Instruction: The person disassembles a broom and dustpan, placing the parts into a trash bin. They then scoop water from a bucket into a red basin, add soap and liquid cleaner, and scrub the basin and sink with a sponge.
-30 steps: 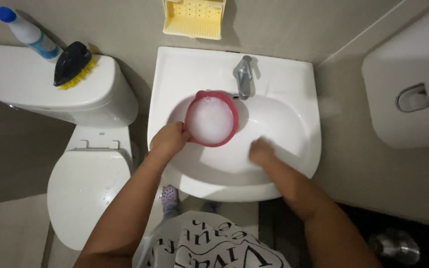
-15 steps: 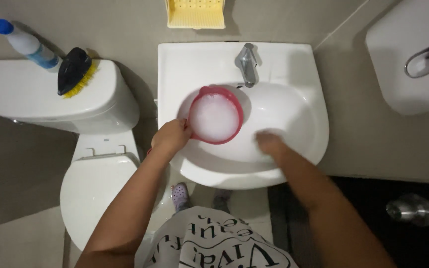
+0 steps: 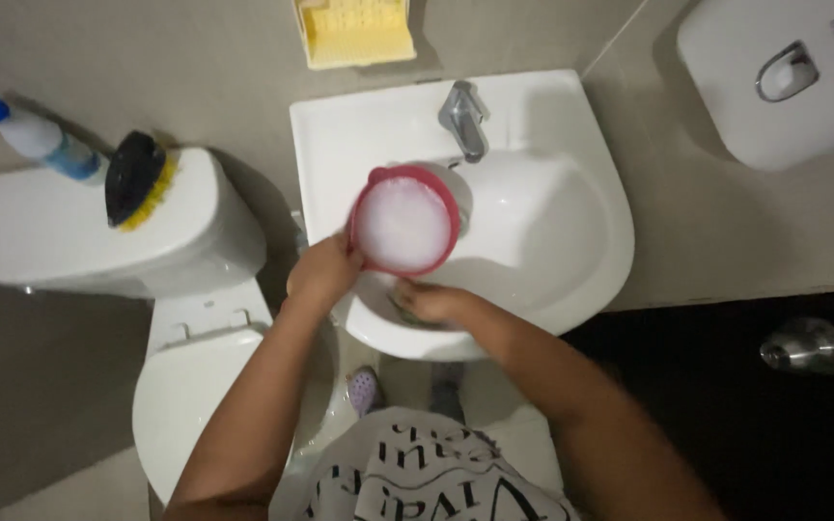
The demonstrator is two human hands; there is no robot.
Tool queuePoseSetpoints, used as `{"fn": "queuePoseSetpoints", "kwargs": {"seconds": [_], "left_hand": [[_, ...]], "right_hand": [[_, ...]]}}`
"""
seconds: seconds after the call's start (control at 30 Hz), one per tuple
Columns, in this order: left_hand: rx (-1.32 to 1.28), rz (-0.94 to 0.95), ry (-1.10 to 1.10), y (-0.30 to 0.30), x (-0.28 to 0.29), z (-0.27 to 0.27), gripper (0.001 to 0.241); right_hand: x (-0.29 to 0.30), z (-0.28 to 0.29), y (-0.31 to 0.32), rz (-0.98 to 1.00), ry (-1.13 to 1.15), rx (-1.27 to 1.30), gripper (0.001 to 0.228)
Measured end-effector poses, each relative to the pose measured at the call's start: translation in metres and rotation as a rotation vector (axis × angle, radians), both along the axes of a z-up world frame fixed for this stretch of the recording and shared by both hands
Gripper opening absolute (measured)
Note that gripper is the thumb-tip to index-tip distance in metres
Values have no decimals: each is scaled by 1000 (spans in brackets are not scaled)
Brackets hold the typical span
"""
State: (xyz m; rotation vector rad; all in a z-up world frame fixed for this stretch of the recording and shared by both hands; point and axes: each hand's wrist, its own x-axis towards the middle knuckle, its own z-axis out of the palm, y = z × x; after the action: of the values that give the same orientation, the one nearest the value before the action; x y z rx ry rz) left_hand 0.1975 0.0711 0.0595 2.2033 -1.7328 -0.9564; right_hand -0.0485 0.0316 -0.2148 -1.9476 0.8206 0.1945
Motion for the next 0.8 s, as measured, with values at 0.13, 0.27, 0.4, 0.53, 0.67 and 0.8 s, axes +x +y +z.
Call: {"fn": "queuePoseSetpoints", "kwargs": {"seconds": [0.13,0.27,0.4,0.53,0.67,0.8], "left_hand": [[108,-1,-9,-1,-2,27,42],[115,-16,-12,-2,-2,26,42],[115,-46,-12,2,-3,25,43],[81,-12,4,2,-1,12,42],[22,72,87,7,3,24,39],[16,136,24,9,7,48,38]], "right_hand": [[-85,98,2,-79,221,122,57],[-155,176,-25,-31,1070,-372,43],[-171,159,-26,-335,939,-512,34],[-133,0,-31,414,798,-367,34],[-9,-1,-20,217,255,-26,48],[59,28,-39,17,-75,-186,40]]}}
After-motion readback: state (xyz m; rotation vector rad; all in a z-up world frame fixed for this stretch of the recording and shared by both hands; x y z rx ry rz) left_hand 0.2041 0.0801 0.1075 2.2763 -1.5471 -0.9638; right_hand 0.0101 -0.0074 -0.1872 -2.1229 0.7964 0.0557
